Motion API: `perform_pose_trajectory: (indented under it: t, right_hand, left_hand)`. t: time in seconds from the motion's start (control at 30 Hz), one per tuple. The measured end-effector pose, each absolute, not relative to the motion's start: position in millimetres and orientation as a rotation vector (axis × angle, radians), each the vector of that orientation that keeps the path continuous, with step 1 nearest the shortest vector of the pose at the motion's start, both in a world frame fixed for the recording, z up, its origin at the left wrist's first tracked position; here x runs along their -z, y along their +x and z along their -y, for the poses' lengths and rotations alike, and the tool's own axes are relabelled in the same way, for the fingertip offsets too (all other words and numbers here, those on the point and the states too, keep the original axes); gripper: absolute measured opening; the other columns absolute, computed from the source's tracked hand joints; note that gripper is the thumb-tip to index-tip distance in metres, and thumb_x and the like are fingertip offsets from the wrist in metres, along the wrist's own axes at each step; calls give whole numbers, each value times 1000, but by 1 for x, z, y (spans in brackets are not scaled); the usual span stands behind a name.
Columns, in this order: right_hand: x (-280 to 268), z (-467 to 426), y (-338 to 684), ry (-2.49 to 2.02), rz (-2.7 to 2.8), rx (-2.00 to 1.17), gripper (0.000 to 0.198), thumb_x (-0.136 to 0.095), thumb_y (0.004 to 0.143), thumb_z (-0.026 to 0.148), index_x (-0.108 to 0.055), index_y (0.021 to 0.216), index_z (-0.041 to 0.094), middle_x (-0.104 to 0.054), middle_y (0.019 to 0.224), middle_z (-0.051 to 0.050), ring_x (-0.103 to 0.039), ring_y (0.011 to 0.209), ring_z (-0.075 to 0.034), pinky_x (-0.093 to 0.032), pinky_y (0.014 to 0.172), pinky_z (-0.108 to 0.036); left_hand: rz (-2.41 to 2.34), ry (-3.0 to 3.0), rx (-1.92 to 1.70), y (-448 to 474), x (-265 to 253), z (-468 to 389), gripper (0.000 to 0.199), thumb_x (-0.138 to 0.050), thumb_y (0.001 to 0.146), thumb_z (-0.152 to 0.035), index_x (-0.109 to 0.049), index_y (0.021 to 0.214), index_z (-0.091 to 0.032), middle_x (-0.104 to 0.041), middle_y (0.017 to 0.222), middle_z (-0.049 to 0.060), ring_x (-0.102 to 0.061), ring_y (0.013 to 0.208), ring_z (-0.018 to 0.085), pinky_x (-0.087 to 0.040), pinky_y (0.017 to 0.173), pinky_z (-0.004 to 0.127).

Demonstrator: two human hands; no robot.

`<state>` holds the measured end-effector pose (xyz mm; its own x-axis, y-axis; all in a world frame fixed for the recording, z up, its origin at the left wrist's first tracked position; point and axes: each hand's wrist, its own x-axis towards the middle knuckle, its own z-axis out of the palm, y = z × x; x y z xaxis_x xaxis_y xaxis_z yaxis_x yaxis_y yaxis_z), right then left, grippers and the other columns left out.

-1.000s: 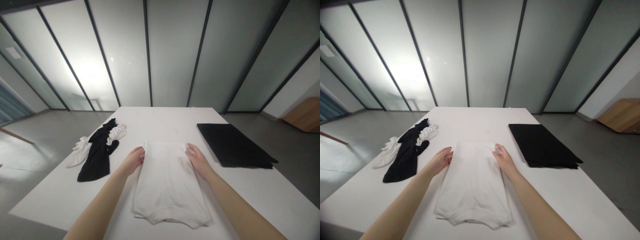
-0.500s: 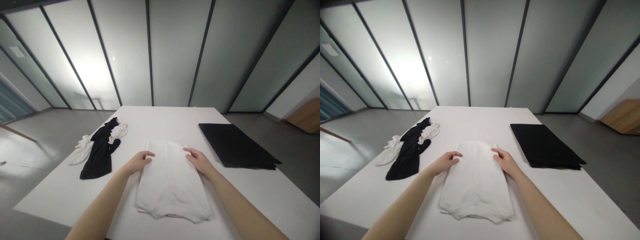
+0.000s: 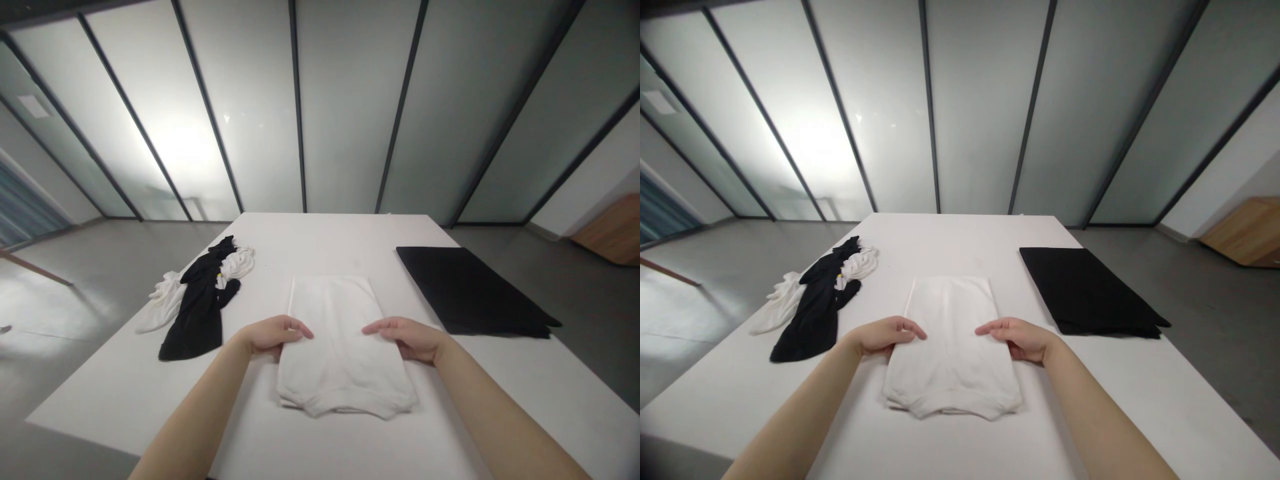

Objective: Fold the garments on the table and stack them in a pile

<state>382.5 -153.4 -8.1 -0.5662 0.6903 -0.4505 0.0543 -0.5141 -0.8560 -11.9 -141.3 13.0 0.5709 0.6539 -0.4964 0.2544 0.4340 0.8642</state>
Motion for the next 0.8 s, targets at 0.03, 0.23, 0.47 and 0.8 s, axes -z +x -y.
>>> perform_pose_trajectory:
  t: [0.03, 0.23, 0.47, 0.8]
  right_hand:
    - [10, 152, 377, -1176, 1205, -2044, 48, -77, 89, 40, -72, 133, 20, -75, 130, -13, -75, 113, -25, -58, 103, -39]
    - [10, 145, 369, -1132, 1078, -1852, 53, -70, 93, 41, -65, 144, 27, -71, 140, -11, -73, 118, -25, -60, 101, -42]
    - [8, 151, 378, -1142, 1083, -2033, 43, -79, 87, 32, -75, 128, 18, -76, 126, -15, -76, 104, -25, -64, 90, -39]
    - [1, 146, 379, -1178, 1031, -1995, 39, -79, 90, 28, -71, 127, 17, -78, 95, -7, -76, 76, -15, -66, 70, -25]
  left_hand:
    - [-1009, 1132, -428, -7, -10, 140, 49, -86, 80, -46, -77, 120, -20, -76, 89, 7, -70, 70, 18, -55, 63, 27]
    - [-1003, 946, -683, 4, -12, 139, 54, -87, 80, -45, -70, 125, -21, -75, 105, 9, -73, 86, 20, -59, 75, 30]
    - [-1006, 1038, -486, -7, -16, 140, 48, -88, 78, -43, -74, 116, -18, -73, 95, 6, -68, 74, 16, -53, 59, 24]
    - [-1096, 1013, -512, -16, -14, 131, 49, -86, 80, -36, -63, 120, -19, -76, 89, 7, -71, 66, 15, -56, 63, 25]
